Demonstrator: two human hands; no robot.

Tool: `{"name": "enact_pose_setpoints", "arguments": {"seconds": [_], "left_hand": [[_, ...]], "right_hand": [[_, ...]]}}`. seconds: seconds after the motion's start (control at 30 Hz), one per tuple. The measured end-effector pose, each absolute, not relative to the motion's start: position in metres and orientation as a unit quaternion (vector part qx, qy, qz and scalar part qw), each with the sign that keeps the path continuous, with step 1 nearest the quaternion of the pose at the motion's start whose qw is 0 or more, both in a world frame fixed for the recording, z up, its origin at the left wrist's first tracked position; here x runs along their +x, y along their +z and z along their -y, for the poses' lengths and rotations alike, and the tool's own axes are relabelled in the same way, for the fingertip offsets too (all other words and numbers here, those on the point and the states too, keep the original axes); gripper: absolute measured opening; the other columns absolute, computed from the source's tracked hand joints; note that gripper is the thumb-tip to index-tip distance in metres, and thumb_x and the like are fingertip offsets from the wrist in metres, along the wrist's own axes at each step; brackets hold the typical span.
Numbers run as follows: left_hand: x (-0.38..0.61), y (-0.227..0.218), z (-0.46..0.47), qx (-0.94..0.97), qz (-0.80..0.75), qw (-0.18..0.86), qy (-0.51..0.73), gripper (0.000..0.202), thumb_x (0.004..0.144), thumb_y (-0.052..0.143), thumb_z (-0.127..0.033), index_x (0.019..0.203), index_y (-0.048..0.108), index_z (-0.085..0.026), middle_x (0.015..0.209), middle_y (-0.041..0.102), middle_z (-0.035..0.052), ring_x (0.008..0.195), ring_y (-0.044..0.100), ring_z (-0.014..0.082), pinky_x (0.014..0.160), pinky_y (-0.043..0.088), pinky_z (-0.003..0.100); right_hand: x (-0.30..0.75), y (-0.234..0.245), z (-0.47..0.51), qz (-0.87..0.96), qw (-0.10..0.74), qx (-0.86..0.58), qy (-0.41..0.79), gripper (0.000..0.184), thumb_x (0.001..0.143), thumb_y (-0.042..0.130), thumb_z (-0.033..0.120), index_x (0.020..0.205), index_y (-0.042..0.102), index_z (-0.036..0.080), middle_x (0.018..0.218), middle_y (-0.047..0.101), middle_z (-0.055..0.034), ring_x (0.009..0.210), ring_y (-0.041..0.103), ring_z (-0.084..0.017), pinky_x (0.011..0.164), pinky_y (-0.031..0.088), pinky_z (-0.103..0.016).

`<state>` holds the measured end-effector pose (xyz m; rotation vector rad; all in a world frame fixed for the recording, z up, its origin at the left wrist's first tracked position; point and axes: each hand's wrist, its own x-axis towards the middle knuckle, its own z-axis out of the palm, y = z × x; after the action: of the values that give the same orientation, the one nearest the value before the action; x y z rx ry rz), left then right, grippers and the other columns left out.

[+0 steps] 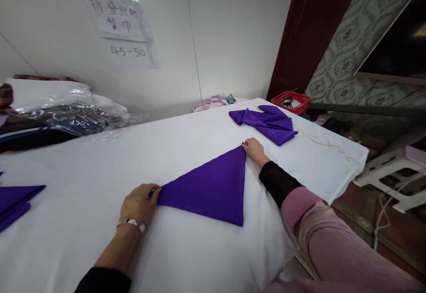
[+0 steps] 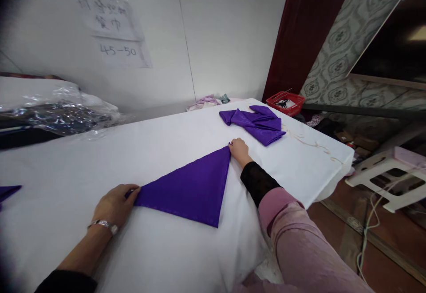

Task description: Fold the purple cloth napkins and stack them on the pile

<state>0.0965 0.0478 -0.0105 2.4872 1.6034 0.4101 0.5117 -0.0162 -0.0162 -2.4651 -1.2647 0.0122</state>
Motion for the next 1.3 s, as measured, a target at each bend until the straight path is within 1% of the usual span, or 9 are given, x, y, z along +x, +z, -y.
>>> {"name": "enact_pose_setpoints", "arguments": {"seconds": [0.13,0.27,0.4,0.53,0.7,0.83,1.03,1.17,1.3], "left_hand": [[0.097,-0.008,-0.047,0.832,-0.534,0.080,0.128,0.034,0.082,0.037,-0.041,0.087,0.066,-0.023,0.094,0.069,0.0056,0.087,0.063,0.0232,0.079,0.049,0.035],[0.088,-0.005,-0.053,0.839,-0.529,0.042,0.121,0.036,0.084,0.034,-0.038,0.087,0.065,-0.021,0.092,0.067,0.0084,0.088,0.061,0.0261,0.080,0.047,0.039],[0.060,-0.003,-0.067,0.807,-0.579,0.006,0.121,0.038,0.084,0.034,-0.038,0.088,0.066,-0.018,0.092,0.065,0.0112,0.090,0.059,0.0290,0.081,0.047,0.042],[0.029,-0.004,-0.076,0.757,-0.636,0.011,0.153,0.033,0.081,0.039,-0.036,0.085,0.067,-0.017,0.092,0.064,0.0105,0.093,0.059,0.0274,0.086,0.047,0.040],[0.034,-0.002,-0.068,0.741,-0.636,-0.021,0.215,0.034,0.081,0.047,-0.035,0.102,0.064,-0.014,0.116,0.060,0.0128,0.115,0.052,0.0262,0.103,0.038,0.040],[0.086,0.001,-0.036,0.820,-0.508,0.010,0.262,0.040,0.085,0.046,-0.042,0.107,0.063,-0.013,0.123,0.058,0.0151,0.118,0.051,0.0252,0.104,0.039,0.041],[0.149,-0.001,0.038,0.924,-0.352,0.110,0.102,0.058,0.087,0.042,-0.055,0.133,0.045,-0.021,0.150,0.032,0.0115,0.139,0.025,0.0285,0.111,0.026,0.054],[0.154,-0.007,0.057,0.942,-0.307,0.130,0.021,0.062,0.087,0.041,-0.056,0.140,0.035,-0.025,0.153,0.023,0.0097,0.141,0.017,0.0293,0.112,0.019,0.058],[0.153,-0.008,0.057,0.947,-0.298,0.122,0.005,0.059,0.088,0.038,-0.055,0.141,0.034,-0.027,0.153,0.022,0.0095,0.142,0.015,0.0301,0.111,0.016,0.060]], "right_hand": [[0.510,-0.013,0.018,0.456,0.176,-0.872,0.008,0.019,0.085,0.050,0.026,0.090,0.066,0.017,0.100,0.064,-0.0099,0.092,0.057,-0.020,0.071,0.039,-0.027],[0.500,-0.008,0.022,0.480,0.177,-0.859,0.023,0.017,0.083,0.048,0.021,0.085,0.065,0.017,0.096,0.065,-0.0089,0.089,0.057,-0.020,0.069,0.038,-0.027],[0.474,-0.008,0.025,0.524,0.191,-0.828,0.065,0.014,0.081,0.049,0.021,0.083,0.063,0.019,0.085,0.067,-0.0037,0.078,0.058,-0.017,0.064,0.037,-0.025],[0.451,-0.011,0.027,0.571,0.208,-0.787,0.110,0.014,0.076,0.052,0.019,0.085,0.062,0.020,0.082,0.067,-0.0007,0.073,0.057,-0.014,0.062,0.037,-0.023],[0.452,-0.015,0.027,0.584,0.218,-0.774,0.111,0.019,0.072,0.052,0.016,0.087,0.062,0.019,0.079,0.066,-0.0023,0.071,0.056,-0.016,0.062,0.037,-0.024],[0.461,-0.014,0.028,0.558,0.257,-0.769,0.179,0.016,0.069,0.053,0.015,0.082,0.060,0.019,0.067,0.062,0.0004,0.061,0.054,-0.014,0.055,0.037,-0.024],[0.469,-0.013,0.031,0.490,0.362,-0.713,0.346,0.012,0.066,0.057,0.014,0.077,0.057,0.019,0.052,0.054,0.0041,0.048,0.051,-0.012,0.048,0.037,-0.023],[0.474,-0.016,0.030,0.525,0.318,-0.733,0.293,0.011,0.067,0.057,0.014,0.077,0.060,0.018,0.054,0.057,0.0031,0.049,0.051,-0.012,0.049,0.038,-0.023],[0.477,-0.012,0.031,0.563,0.255,-0.765,0.179,0.016,0.067,0.059,0.014,0.081,0.064,0.018,0.076,0.065,-0.0018,0.068,0.058,-0.016,0.063,0.044,-0.027]]}}
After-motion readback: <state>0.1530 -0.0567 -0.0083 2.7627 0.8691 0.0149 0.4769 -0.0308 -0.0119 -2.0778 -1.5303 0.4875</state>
